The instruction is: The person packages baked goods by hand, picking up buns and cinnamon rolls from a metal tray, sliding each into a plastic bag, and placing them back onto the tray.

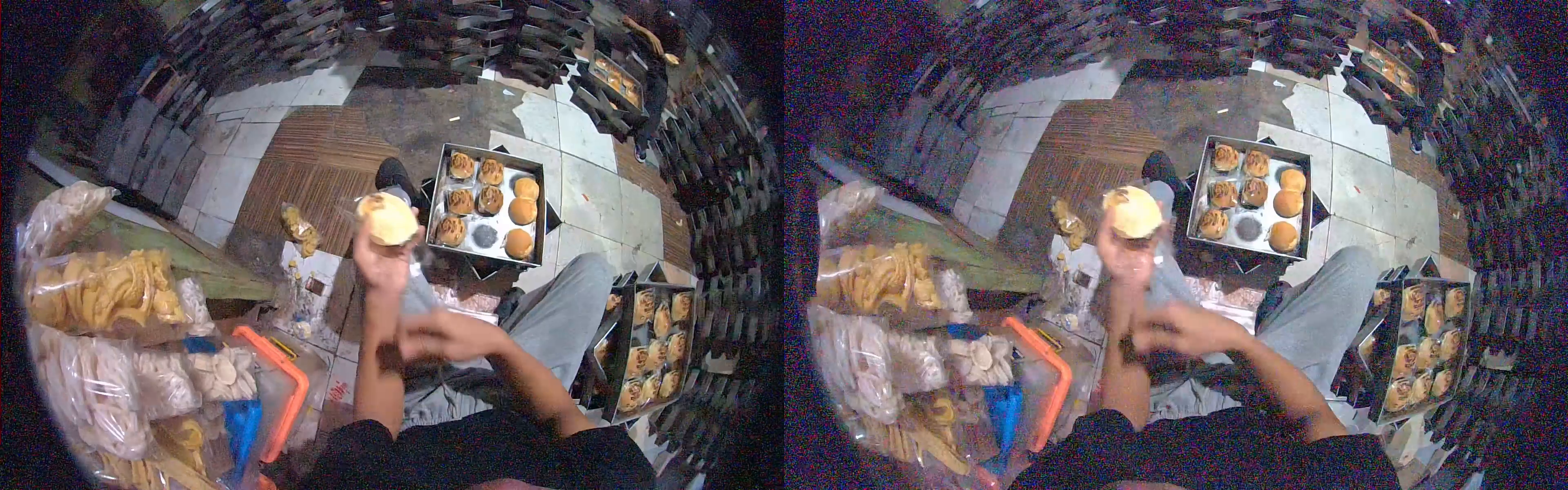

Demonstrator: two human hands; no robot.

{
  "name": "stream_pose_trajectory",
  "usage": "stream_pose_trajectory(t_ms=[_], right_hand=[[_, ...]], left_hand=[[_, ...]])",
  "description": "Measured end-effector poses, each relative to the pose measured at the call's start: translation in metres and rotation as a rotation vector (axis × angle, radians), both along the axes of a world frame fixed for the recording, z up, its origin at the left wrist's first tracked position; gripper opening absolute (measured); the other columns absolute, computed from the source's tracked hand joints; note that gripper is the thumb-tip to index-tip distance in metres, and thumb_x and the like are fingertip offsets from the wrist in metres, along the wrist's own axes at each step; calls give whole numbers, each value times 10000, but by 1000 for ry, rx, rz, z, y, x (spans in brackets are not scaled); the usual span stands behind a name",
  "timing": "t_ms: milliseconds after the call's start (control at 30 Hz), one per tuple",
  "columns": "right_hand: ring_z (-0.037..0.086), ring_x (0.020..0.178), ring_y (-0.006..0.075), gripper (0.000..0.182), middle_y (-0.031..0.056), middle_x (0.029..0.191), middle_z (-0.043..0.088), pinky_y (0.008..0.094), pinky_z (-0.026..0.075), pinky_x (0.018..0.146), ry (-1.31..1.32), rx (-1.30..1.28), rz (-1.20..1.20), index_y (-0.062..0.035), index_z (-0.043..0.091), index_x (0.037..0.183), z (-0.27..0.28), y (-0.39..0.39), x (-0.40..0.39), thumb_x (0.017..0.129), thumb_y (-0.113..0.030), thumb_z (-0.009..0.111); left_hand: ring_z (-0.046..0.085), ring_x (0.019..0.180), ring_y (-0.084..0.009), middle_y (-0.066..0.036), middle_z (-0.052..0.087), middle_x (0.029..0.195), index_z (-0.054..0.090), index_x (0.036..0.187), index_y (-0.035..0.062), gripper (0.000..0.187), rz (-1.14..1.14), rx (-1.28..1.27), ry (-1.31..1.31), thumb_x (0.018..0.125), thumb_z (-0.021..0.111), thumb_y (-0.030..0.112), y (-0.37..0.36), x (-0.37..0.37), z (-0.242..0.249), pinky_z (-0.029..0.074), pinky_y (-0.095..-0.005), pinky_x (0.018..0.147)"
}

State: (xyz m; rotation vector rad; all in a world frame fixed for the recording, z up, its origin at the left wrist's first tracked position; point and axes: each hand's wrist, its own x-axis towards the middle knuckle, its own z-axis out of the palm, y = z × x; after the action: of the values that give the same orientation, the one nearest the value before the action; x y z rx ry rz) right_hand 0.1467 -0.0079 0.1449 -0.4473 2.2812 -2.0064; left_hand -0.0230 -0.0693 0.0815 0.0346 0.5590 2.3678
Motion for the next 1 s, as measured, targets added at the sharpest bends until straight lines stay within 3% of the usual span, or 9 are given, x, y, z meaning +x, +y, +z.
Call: stream_pose_trajectory(t_ms=[100,233,400,533,767,833,867,933,1000], right_hand=[[670,829,255,229,118,902,686,419,531,759,-105,-66,-20,-20,644,1044,15,13,5,972,-237,649],[719,847,375,243,184,922,719,471,535,732,-35,193,-756,-11,613,1082,-8,-8,-39,953,-213,655],[649,974,220,231,127,969,677,373,499,869,-211,-64,388,-10,633,1055,16,13,-6,988,-232,635],[712,809,362,259,184,885,703,420,542,697,-40,44,-754,7,628,1058,10,1,-20,954,-228,661],[600,660,204,175,77,805,651,363,490,641,26,-194,134,-3,620,1001,17,10,16,966,-167,670],[554,625,183,219,82,758,620,357,461,610,52,18,-748,-13,609,1061,18,2,6,948,-174,706],[553,614,171,227,103,727,603,356,446,585,60,103,-771,-19,590,1058,25,4,-1,946,-179,706],[682,798,434,283,223,856,668,473,521,659,43,206,-725,-52,590,1080,12,-4,-7,944,-276,697],[708,788,353,262,162,818,684,450,516,682,9,269,-698,-32,590,1021,15,10,9,969,-277,667]], left_hand=[[600,1215,-448,-211,589,1361,502,1412,78,561,21,30,-8,997,522,455,-14,-18,11,587,-571,902],[610,1225,-394,-200,628,1304,492,1424,55,566,-59,-13,-50,1004,538,432,1,0,-13,596,-543,882],[639,1177,-399,-206,638,1293,526,1392,54,566,-64,115,-72,1001,530,464,-6,-19,25,613,-504,860],[574,1258,-432,-262,560,1384,446,1470,76,602,6,-96,113,1010,497,460,1,7,19,555,-584,964],[600,1217,-435,-207,593,1364,542,1383,68,548,-4,134,1,987,554,445,0,-1,33,595,-564,879],[596,1232,-413,-217,603,1339,496,1411,37,578,50,23,72,994,542,435,5,16,35,577,-566,916],[582,1252,-412,-227,593,1347,466,1434,24,601,30,-26,80,995,538,429,11,28,35,560,-586,942],[571,1265,-421,-237,546,1401,401,1475,-2,636,-124,-17,104,1001,509,408,18,37,32,524,-616,996],[574,1254,-427,-238,547,1403,422,1457,-4,630,-163,-42,317,994,511,415,12,34,33,550,-609,960]])
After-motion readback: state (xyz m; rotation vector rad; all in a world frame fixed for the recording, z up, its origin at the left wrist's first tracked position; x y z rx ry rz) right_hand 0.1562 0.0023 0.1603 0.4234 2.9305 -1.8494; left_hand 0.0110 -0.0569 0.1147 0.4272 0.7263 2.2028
